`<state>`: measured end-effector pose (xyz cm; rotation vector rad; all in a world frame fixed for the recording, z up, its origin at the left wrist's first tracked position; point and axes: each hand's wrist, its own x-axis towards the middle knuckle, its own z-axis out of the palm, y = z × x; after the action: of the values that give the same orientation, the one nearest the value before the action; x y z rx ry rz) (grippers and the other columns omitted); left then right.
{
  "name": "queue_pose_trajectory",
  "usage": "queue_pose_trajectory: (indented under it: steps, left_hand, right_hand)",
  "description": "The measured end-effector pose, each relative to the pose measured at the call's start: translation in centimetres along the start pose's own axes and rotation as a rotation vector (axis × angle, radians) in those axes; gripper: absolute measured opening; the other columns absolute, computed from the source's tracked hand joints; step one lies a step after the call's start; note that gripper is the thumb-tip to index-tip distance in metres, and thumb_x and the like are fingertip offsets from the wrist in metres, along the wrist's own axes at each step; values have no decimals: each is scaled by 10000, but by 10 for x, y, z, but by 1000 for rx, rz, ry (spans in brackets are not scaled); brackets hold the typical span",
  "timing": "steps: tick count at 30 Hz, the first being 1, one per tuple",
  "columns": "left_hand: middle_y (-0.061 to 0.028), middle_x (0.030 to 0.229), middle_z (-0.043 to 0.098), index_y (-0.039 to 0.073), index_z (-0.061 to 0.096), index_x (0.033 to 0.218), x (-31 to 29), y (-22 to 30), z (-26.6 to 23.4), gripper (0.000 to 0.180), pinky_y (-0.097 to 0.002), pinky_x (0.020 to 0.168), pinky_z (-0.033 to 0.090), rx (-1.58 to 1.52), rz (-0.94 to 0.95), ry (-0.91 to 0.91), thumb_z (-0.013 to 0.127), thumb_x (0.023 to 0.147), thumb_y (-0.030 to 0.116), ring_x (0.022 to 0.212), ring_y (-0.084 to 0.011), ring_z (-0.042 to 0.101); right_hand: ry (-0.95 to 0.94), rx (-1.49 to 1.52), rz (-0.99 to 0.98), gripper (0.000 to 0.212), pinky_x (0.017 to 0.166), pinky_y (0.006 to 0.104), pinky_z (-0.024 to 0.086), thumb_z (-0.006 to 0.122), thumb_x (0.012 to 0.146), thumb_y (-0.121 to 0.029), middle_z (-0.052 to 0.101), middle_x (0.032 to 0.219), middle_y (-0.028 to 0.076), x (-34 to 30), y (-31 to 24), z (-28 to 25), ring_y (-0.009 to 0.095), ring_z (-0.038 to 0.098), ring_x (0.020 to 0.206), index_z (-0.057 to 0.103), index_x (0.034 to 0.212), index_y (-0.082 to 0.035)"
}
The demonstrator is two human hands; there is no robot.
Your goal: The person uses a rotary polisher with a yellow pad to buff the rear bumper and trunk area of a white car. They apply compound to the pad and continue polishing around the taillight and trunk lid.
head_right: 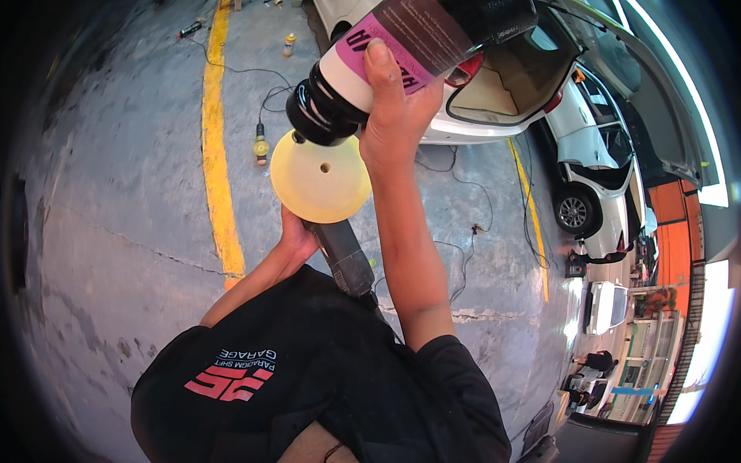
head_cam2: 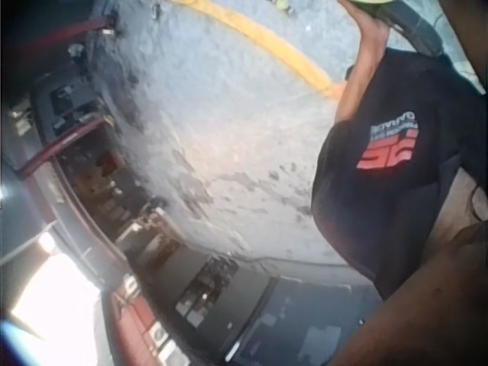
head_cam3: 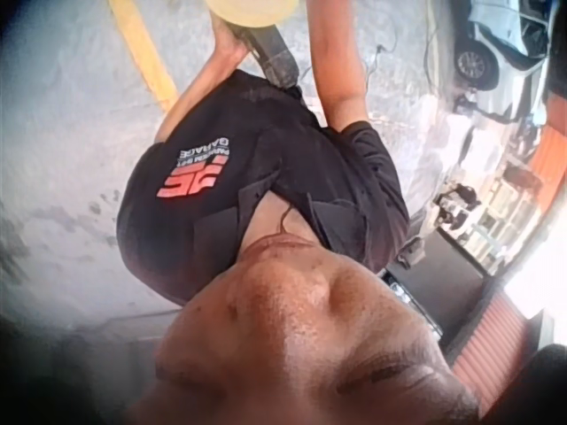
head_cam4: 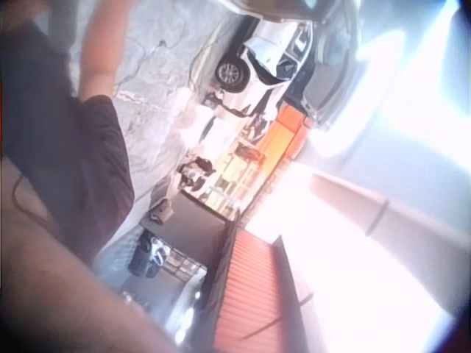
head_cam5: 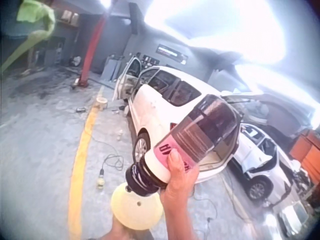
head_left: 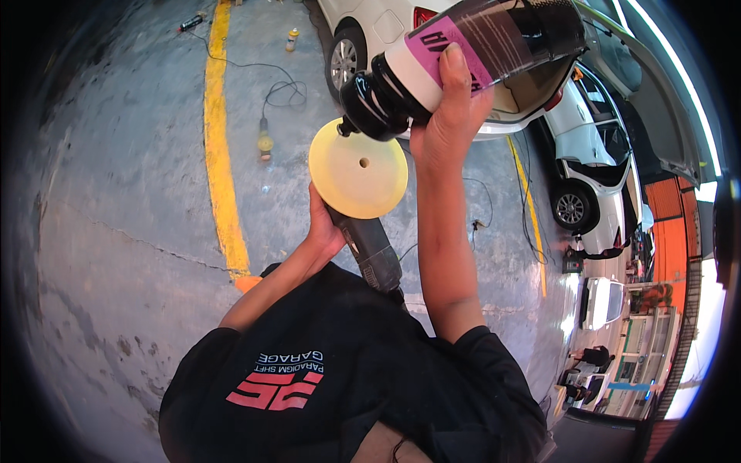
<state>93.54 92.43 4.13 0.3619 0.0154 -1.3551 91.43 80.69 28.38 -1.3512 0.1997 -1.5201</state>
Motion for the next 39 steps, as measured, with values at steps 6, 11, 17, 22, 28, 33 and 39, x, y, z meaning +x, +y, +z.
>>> queue_pose_trajectory:
  steps: [6,11,17,22,28,33,39]
  left_hand:
    - [-67,1367,658,141,566,1428,-1,14,-1,797,-471,1025,557,4,-7,57,431,989,793,1233,-248,649]
    - [-68,1396,649,154,551,1460,4,25,-7,824,-475,1037,554,1,11,71,435,975,810,1258,-252,642]
    - [-68,1420,642,152,535,1488,15,31,-10,822,-477,1044,556,-42,-1,60,474,974,791,1264,-255,645]
    - [-72,1386,667,121,567,1450,40,25,-34,757,-472,1031,568,-106,-44,49,534,989,721,1228,-256,669]
    - [-192,1189,723,45,608,1356,81,23,-79,603,-557,874,609,-245,2,246,549,1025,546,1023,-390,719]
    - [-228,1125,703,5,601,1331,104,49,-124,572,-545,854,605,-219,142,314,625,1004,474,938,-389,695]
    - [-193,1161,630,49,586,1371,118,96,-158,448,-503,917,566,-231,306,237,620,1044,353,1087,-350,614]
  right_hand:
    - [28,-20,114,509,977,444,610,657,1026,-263,699,1231,217,-30,-8,-2,337,714,1158,516,1413,36]
    - [1,-69,126,577,973,489,626,559,1069,-384,651,1353,255,-42,-14,-20,362,663,1260,495,1444,50]
    - [177,-119,110,559,930,456,638,582,1062,-405,691,1274,245,-31,-2,-53,329,710,1166,538,1383,50]
    - [313,-179,97,484,863,405,647,658,1033,-379,722,1125,189,-21,42,-85,278,752,975,572,1294,20]
    - [473,-86,178,431,819,371,636,684,1030,-392,689,1114,69,5,120,-137,186,723,939,583,1277,-53]
    - [514,96,859,507,798,429,650,717,984,-482,734,968,123,-6,274,-228,278,753,850,595,1227,-54]
    - [370,301,1742,486,694,447,654,739,935,-457,725,835,150,-140,522,-308,279,737,700,646,1099,-9]
